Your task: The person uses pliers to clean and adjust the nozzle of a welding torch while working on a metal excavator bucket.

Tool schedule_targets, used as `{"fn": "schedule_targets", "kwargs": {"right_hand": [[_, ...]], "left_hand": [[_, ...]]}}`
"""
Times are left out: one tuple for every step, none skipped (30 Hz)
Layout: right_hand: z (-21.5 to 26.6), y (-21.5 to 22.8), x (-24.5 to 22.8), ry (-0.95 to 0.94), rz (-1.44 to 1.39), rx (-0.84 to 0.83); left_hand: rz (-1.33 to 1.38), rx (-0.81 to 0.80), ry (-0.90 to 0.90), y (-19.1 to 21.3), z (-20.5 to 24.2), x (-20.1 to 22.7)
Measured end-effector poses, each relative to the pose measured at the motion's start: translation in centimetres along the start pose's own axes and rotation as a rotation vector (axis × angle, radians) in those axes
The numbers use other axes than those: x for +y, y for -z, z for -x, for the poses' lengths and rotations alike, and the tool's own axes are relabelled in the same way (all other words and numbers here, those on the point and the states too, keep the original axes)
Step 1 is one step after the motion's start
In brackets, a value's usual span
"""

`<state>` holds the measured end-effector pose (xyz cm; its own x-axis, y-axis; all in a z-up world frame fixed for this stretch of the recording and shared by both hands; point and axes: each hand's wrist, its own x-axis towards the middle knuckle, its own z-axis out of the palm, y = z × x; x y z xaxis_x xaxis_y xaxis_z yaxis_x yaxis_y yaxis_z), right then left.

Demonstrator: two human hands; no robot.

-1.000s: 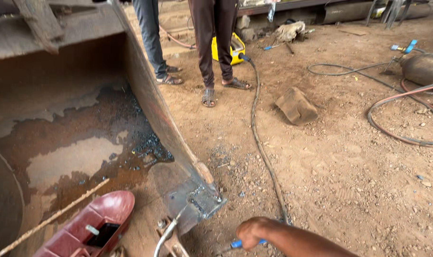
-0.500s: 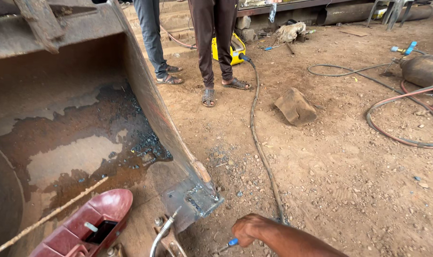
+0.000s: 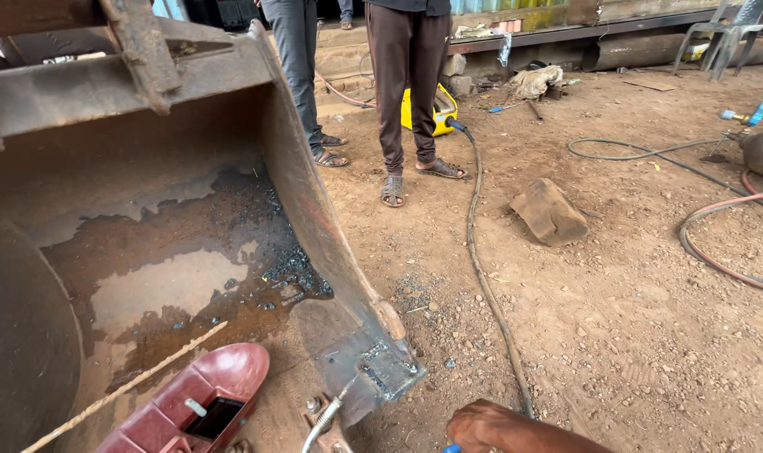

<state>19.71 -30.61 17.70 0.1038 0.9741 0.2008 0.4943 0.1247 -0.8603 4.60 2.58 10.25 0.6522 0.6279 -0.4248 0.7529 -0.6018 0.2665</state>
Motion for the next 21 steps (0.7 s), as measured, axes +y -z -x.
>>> {"fn": "schedule_targets", "kwargs": {"right_hand": [[0.0,0.1,1.8,-0.002,-0.017,0.002],[-0.1,0.2,4.2,0.012,-0.032,-0.011],[-0.4,0.4,7.1,0.021,-0.085,-0.032],[-1.6,0.8,10.4,0.061,-0.213,-0.054],[-2.0,0.1,13.5,0.103,-0.365,-0.07],[-2.3,-0.6,16.1,0.123,-0.464,-0.086],[-2.7,-1.4,18.1,0.11,-0.516,-0.104],[-3.0,-2.4,19.3,0.092,-0.548,-0.117],[-4.7,-2.8,20.0,-0.227,-0.056,-0.369],[-6.5,-3.2,20.2,-0.522,0.452,-0.62],[-7.4,-3.2,20.0,-0.795,0.981,-0.863],[-7.4,-3.1,19.5,-0.793,0.969,-0.886],[-7.5,-3.1,18.9,-0.809,0.963,-0.881],[-7.4,-3.2,18.5,-0.825,0.958,-0.876],[-7.5,-3.2,18.2,-0.823,0.951,-0.886],[-7.3,-3.1,18.0,-0.817,0.965,-0.896],[-7.2,-3.1,18.0,-0.81,0.983,-0.899],[-7.1,-3.1,18.1,-0.808,0.979,-0.904],[-6.9,-3.0,18.3,-0.818,0.985,-0.902],[-6.7,-2.9,18.6,-0.828,0.991,-0.899],[-6.5,-2.8,18.7,-0.827,0.991,-0.901]], "left_hand": [[0.004,-0.007,-0.009,-0.1,0.0,-0.2],[0.013,-0.014,-0.014,-0.2,0.0,-0.4],[0.027,-0.024,-0.018,-0.7,0.2,-0.5],[0.041,-0.036,-0.024,-0.8,-0.1,-0.7],[0.053,-0.065,-0.014,-1.5,0.3,-1.6],[0.07,-0.101,-0.002,-2.3,0.5,-2.5],[0.082,-0.132,0.011,-3.2,1.1,-4.1],[0.094,-0.164,0.022,-4.1,1.7,-5.5],[0.107,-0.194,0.024,-4.5,1.8,-6.4],[0.116,-0.222,0.023,-5.1,2.1,-7.1],[0.124,-0.246,0.022,-5.5,2.0,-7.7],[0.134,-0.265,0.024,-6.0,1.9,-8.0],[0.136,-0.279,0.024,-6.1,1.5,-8.5],[0.138,-0.289,0.027,-6.1,1.1,-8.7],[0.134,-0.299,0.035,-6.5,1.2,-9.0],[0.136,-0.312,0.045,-6.7,1.3,-9.1],[0.128,-0.316,0.046,-6.8,1.3,-9.3],[0.116,-0.314,0.045,-6.8,1.3,-9.2],[0.099,-0.316,0.038,-6.8,1.2,-9.1],[0.099,-0.318,0.04,-6.8,1.2,-9.0],[0.082,-0.32,0.045,-6.7,1.1,-8.9]]}}
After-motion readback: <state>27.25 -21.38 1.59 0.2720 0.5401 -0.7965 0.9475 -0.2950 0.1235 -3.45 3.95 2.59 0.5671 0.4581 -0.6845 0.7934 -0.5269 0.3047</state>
